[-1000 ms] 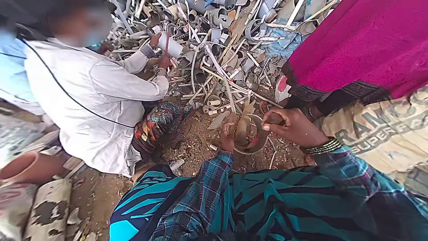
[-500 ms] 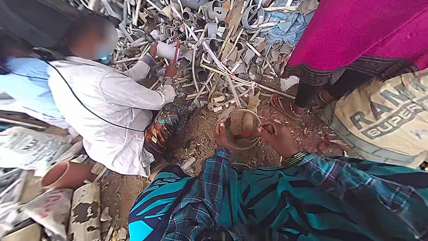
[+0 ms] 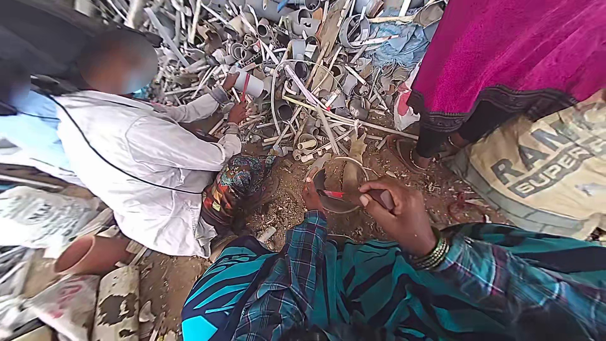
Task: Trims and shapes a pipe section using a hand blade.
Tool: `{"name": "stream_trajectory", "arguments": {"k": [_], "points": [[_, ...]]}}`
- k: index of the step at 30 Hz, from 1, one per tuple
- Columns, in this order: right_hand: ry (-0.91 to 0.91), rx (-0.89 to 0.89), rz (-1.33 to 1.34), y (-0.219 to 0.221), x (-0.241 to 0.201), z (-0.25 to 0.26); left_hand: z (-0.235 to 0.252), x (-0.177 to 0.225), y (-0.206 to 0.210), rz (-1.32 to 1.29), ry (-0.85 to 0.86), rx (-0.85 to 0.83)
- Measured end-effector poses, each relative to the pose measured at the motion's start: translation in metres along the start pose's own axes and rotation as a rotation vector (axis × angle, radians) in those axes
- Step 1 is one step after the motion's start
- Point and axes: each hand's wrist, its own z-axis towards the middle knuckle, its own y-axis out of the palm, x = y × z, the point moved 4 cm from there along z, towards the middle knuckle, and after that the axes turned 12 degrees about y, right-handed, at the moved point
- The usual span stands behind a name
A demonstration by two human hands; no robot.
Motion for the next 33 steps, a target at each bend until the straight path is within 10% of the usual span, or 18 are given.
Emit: {"name": "stream_trajectory", "arguments": {"k": [6, 12, 16, 22, 27, 33], "points": [[0.329, -0.280, -0.075, 0.012, 0.046, 0.015, -0.006, 0.003, 0.005, 0.043, 0.038, -0.056], [-0.025, -0.113, -0.054, -0.015, 0.017, 0.040, -0.019, -0.007, 0.018, -0.019, 0.107, -0.235], [0.235, -0.502, -0.200, 0.011, 0.056, 0.030, -0.037, -0.002, 0.023, 0.005, 0.173, -0.281], [-0.112, -0.200, -0.083, -0.016, 0.010, 0.040, -0.042, -0.004, 0.032, -0.024, 0.188, -0.271], [0.350, -0.584, -0.288, 0.013, 0.082, 0.028, -0.049, -0.005, 0.036, -0.003, 0.243, -0.325], [0.167, -0.084, -0.129, -0.008, 0.045, 0.028, -0.052, -0.005, 0.041, -0.036, 0.229, -0.301]]}}
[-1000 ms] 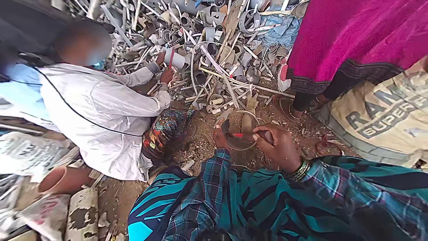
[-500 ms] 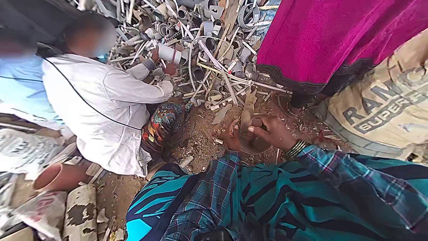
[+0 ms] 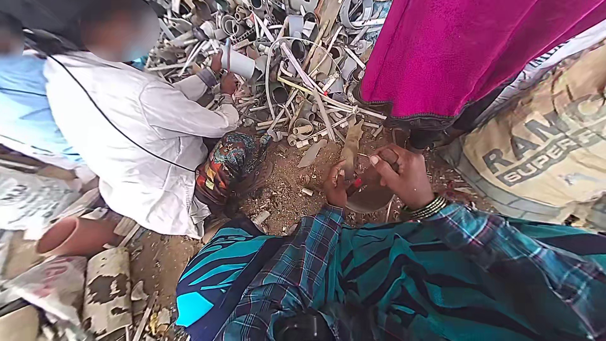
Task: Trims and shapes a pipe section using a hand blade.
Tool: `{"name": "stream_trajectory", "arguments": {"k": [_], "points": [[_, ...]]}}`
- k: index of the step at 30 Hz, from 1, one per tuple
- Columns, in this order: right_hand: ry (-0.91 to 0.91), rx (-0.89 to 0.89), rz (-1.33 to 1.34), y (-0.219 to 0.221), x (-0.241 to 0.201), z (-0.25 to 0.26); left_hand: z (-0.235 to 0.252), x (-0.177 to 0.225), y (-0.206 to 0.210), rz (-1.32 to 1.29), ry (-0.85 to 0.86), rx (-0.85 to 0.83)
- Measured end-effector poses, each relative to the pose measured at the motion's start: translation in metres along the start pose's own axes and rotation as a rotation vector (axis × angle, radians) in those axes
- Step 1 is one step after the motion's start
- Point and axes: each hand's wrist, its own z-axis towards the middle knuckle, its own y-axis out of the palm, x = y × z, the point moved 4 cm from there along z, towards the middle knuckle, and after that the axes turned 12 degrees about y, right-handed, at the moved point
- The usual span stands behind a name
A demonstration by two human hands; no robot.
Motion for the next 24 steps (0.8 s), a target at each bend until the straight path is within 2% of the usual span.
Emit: {"name": "stream_trajectory", "arguments": {"k": [2, 4, 6, 8, 11, 12, 13, 16, 17, 18, 22, 24], "points": [[0.123, -0.064, -0.038, 0.010, 0.020, -0.001, -0.001, 0.002, 0.000, 0.005, -0.016, -0.012], [0.370, -0.304, -0.114, 0.029, 0.048, -0.004, 0.000, 0.003, 0.000, 0.025, -0.014, -0.029], [0.489, -0.453, -0.144, 0.043, 0.060, -0.007, 0.001, 0.003, 0.002, 0.061, 0.006, -0.039], [0.449, -0.402, -0.127, 0.038, 0.046, -0.005, 0.003, 0.001, 0.002, 0.055, 0.020, -0.041], [0.219, -0.139, -0.110, 0.018, 0.019, 0.003, 0.001, -0.003, 0.002, 0.021, 0.029, -0.011], [0.194, -0.133, -0.139, 0.018, 0.019, 0.004, 0.000, -0.003, 0.002, 0.022, 0.021, -0.011], [0.223, -0.206, -0.187, 0.023, 0.025, 0.004, 0.000, -0.002, 0.003, 0.032, 0.016, -0.015], [0.405, -0.605, -0.393, 0.052, 0.058, -0.003, 0.000, 0.002, 0.004, 0.071, 0.017, -0.037], [0.436, -0.677, -0.445, 0.058, 0.065, -0.005, 0.001, 0.004, 0.005, 0.072, 0.019, -0.036], [0.445, -0.689, -0.463, 0.060, 0.067, -0.004, 0.001, 0.004, 0.006, 0.068, 0.018, -0.035], [0.338, -0.551, -0.393, 0.047, 0.034, 0.008, 0.001, 0.002, 0.005, 0.063, 0.031, -0.037], [0.349, -0.632, -0.462, 0.052, 0.039, 0.008, -0.001, 0.002, 0.006, 0.070, 0.029, -0.038]]}}
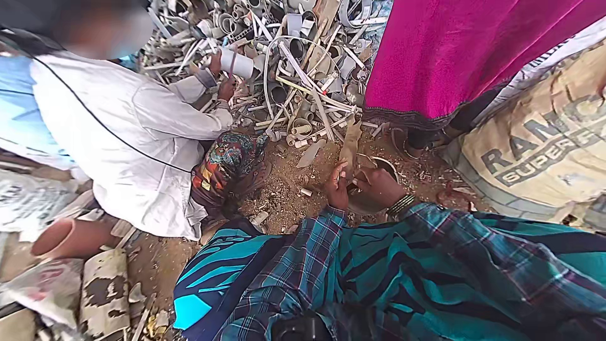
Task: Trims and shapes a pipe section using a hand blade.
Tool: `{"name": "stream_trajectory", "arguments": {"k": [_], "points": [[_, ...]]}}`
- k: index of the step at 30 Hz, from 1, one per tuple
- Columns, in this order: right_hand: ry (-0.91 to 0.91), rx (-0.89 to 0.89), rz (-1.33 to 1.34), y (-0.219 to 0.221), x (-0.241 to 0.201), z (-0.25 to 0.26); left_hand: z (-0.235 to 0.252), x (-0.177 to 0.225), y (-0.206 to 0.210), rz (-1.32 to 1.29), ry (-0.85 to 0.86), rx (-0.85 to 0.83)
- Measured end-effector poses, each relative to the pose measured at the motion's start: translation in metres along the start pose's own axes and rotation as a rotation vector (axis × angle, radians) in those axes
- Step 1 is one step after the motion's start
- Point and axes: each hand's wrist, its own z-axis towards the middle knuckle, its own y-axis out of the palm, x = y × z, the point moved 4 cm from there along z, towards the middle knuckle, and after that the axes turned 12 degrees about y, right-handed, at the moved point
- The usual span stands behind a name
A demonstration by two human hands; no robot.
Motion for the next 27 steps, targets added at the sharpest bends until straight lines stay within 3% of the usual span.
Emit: {"name": "stream_trajectory", "arguments": {"k": [3, 8, 13, 17, 22, 27], "points": [[0.078, -0.126, -0.133, 0.025, 0.015, 0.013, -0.001, 0.003, 0.001, 0.006, 0.008, -0.014], [0.011, -0.055, -0.101, -0.001, -0.010, 0.001, -0.002, 0.004, 0.001, -0.006, 0.028, -0.022], [0.080, -0.133, -0.229, 0.029, 0.013, 0.020, -0.004, 0.006, 0.003, -0.001, 0.015, -0.043], [0.035, -0.110, -0.216, 0.009, -0.010, 0.008, -0.003, 0.005, 0.001, -0.011, 0.014, -0.047], [0.086, -0.116, -0.190, 0.026, 0.021, 0.028, -0.005, 0.006, 0.002, -0.013, 0.002, -0.034], [0.057, -0.125, -0.252, 0.009, -0.007, 0.012, -0.005, 0.005, 0.001, -0.006, 0.004, -0.037]]}}
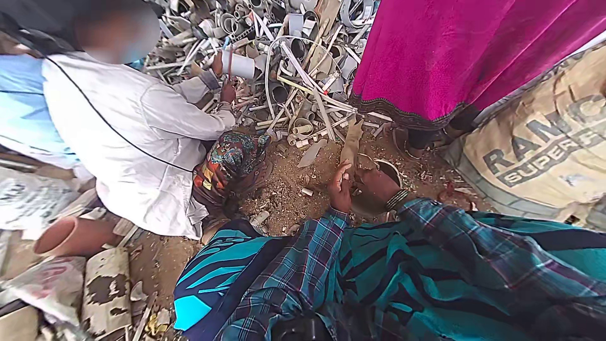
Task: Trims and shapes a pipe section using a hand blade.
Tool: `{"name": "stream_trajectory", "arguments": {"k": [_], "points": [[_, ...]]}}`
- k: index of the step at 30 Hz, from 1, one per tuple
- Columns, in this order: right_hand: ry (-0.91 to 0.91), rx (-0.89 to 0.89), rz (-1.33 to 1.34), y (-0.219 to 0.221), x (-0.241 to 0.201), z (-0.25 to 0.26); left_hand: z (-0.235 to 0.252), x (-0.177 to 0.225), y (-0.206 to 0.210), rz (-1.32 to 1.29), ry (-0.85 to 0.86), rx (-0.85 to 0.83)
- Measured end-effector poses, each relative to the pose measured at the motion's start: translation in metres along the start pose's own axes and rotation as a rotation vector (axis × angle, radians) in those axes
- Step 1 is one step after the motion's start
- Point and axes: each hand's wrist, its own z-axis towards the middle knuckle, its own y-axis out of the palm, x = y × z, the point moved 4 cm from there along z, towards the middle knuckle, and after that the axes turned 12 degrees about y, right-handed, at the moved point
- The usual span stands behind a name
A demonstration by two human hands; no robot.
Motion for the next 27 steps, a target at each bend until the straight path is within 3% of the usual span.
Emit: {"name": "stream_trajectory", "arguments": {"k": [4, 9, 13, 18, 22, 27], "points": [[0.057, -0.050, -0.003, 0.026, 0.017, 0.020, 0.000, 0.000, 0.001, 0.010, 0.017, -0.002], [-0.024, 0.004, 0.065, 0.002, -0.001, 0.004, 0.000, 0.000, 0.000, 0.000, -0.020, -0.001], [0.014, -0.032, 0.073, 0.022, 0.019, 0.023, 0.001, 0.000, 0.001, 0.016, 0.006, 0.000], [0.009, -0.028, 0.055, 0.009, 0.007, 0.013, 0.001, 0.001, 0.002, 0.008, -0.017, -0.013], [0.092, -0.092, -0.021, 0.025, 0.017, 0.028, 0.002, 0.001, 0.002, 0.012, -0.001, -0.003], [0.025, -0.052, -0.008, 0.005, 0.000, 0.009, 0.001, 0.001, 0.001, 0.003, -0.008, -0.012]]}}
